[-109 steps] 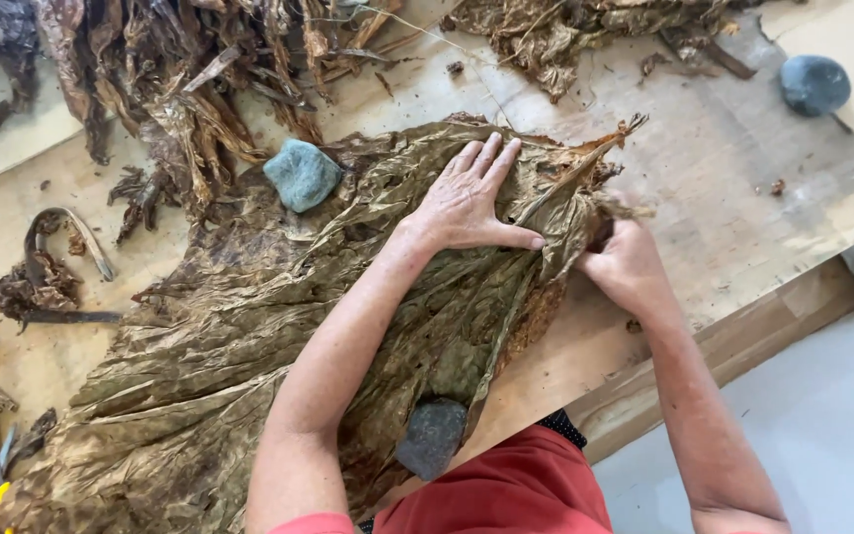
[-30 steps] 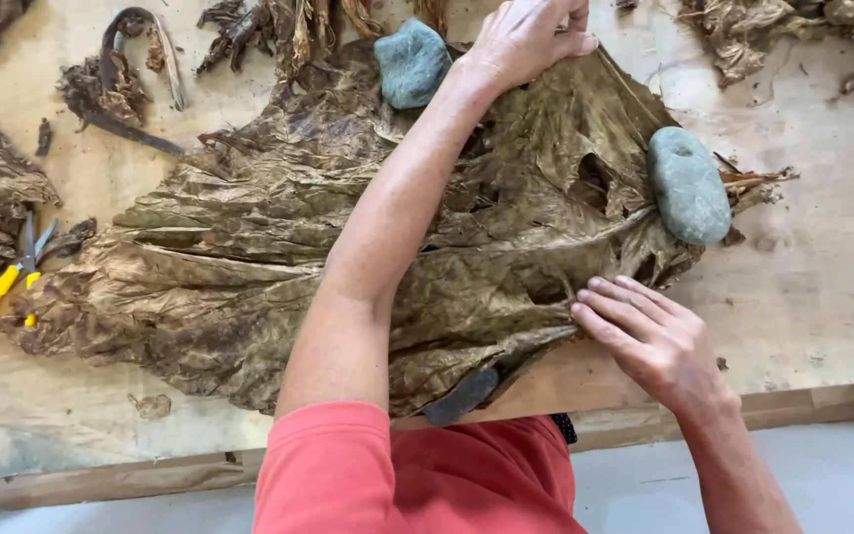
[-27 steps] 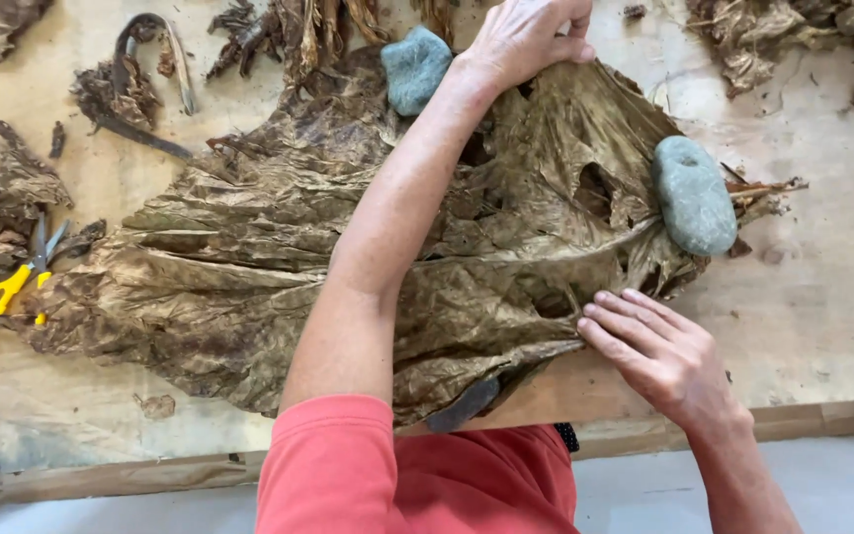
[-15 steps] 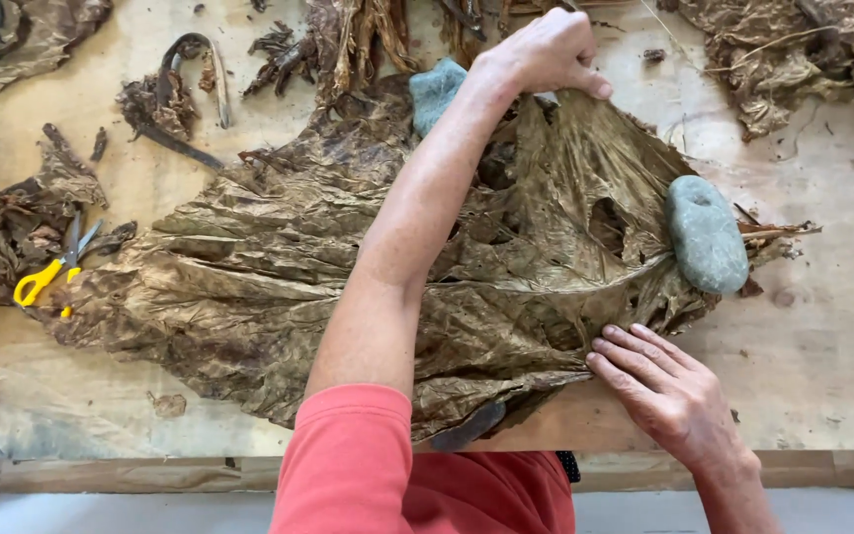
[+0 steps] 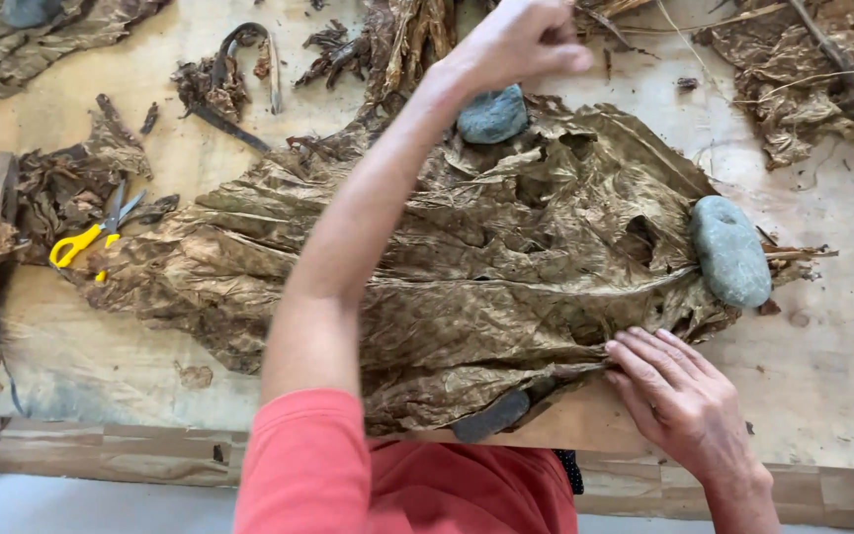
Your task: Smoothing out a large dried leaf and removing the central stem by hand on a work table.
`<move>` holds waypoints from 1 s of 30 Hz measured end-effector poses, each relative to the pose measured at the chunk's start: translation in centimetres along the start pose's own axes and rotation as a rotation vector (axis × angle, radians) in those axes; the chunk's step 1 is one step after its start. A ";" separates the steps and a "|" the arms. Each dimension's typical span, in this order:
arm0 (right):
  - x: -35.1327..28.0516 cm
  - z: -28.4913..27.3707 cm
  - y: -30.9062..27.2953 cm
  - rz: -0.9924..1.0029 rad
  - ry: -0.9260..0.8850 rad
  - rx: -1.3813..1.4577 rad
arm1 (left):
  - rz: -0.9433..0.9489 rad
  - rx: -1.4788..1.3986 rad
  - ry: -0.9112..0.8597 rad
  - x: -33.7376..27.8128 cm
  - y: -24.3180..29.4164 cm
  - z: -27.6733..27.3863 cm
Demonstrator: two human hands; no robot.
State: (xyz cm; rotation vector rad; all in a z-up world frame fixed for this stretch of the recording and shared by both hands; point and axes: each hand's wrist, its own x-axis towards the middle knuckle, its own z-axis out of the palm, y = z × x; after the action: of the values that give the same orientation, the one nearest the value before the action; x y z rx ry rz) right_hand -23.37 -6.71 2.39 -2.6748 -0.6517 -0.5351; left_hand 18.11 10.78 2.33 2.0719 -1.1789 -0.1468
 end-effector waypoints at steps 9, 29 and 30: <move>5.4 2.7 -4.4 -0.231 -0.072 0.018 | -0.375 0.386 -0.298 -10.4 3.8 2.6; 1.5 1.6 -6.3 -0.284 -0.109 0.201 | -0.430 -0.171 0.099 -7.6 -0.1 -0.5; 1.0 1.4 -6.3 -0.269 -0.115 0.213 | -0.386 -0.153 0.128 -7.2 -0.9 -0.4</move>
State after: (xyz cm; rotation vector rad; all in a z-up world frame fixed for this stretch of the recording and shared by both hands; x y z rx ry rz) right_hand -25.27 -0.51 2.98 -2.4460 -1.0499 -0.3563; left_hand 14.80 16.94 0.30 2.1157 -0.6607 -0.2728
